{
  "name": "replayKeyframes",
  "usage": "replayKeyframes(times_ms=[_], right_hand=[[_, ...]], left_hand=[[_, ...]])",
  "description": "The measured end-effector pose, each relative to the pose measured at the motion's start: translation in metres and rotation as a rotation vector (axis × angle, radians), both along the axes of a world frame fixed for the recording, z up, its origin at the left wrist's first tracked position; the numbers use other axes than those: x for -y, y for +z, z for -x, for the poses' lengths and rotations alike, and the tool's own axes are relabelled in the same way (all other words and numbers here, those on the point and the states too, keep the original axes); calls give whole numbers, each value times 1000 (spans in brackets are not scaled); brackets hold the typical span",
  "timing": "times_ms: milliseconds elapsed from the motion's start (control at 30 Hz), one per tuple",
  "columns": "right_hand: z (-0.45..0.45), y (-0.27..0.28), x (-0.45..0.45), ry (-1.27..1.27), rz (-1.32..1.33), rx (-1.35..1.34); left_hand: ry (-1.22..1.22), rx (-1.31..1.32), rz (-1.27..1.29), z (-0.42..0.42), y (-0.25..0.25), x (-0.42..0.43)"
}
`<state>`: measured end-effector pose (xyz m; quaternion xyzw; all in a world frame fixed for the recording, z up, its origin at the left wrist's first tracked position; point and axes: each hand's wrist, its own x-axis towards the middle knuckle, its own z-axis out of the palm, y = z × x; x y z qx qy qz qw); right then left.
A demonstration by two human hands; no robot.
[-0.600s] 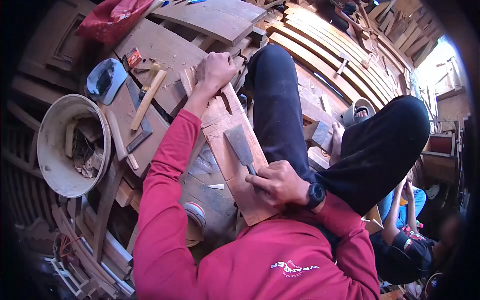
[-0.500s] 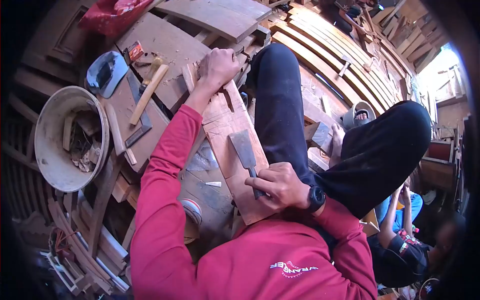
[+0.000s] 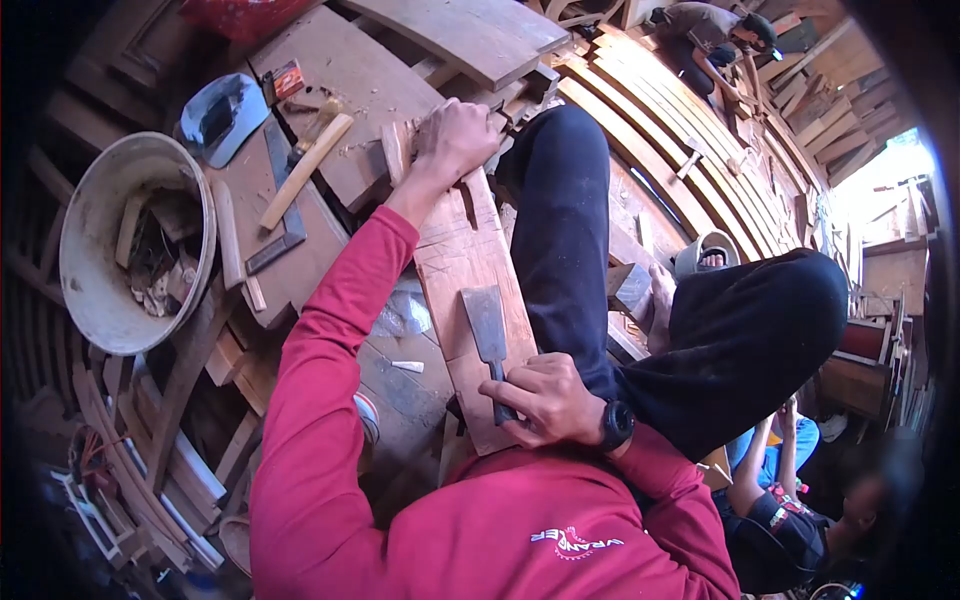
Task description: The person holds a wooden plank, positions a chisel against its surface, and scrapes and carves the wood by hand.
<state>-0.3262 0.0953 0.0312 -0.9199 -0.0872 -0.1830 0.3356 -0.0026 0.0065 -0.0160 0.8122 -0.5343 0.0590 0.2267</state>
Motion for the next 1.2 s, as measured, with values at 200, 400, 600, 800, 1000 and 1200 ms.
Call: replayKeyframes(times_ms=[200, 400, 600, 800, 1000, 1200], right_hand=[[-1, -26, 9, -44, 89, -22], [-1, 0, 15, 26, -56, 26], [2, -4, 6, 35, -47, 102], [-3, -17, 11, -51, 44, 67], [-12, -18, 11, 12, 45, 71], [-3, -5, 14, 51, 106, 49]], left_hand=[[26, -8, -18, 3, 4, -2], [17, -19, -79, 3, 10, -3], [8, -36, -76, 1, 9, -4], [20, -76, -29, 1, 7, -2], [30, -124, 11, 1, 12, -5], [28, -124, 22, 0, 11, -6]])
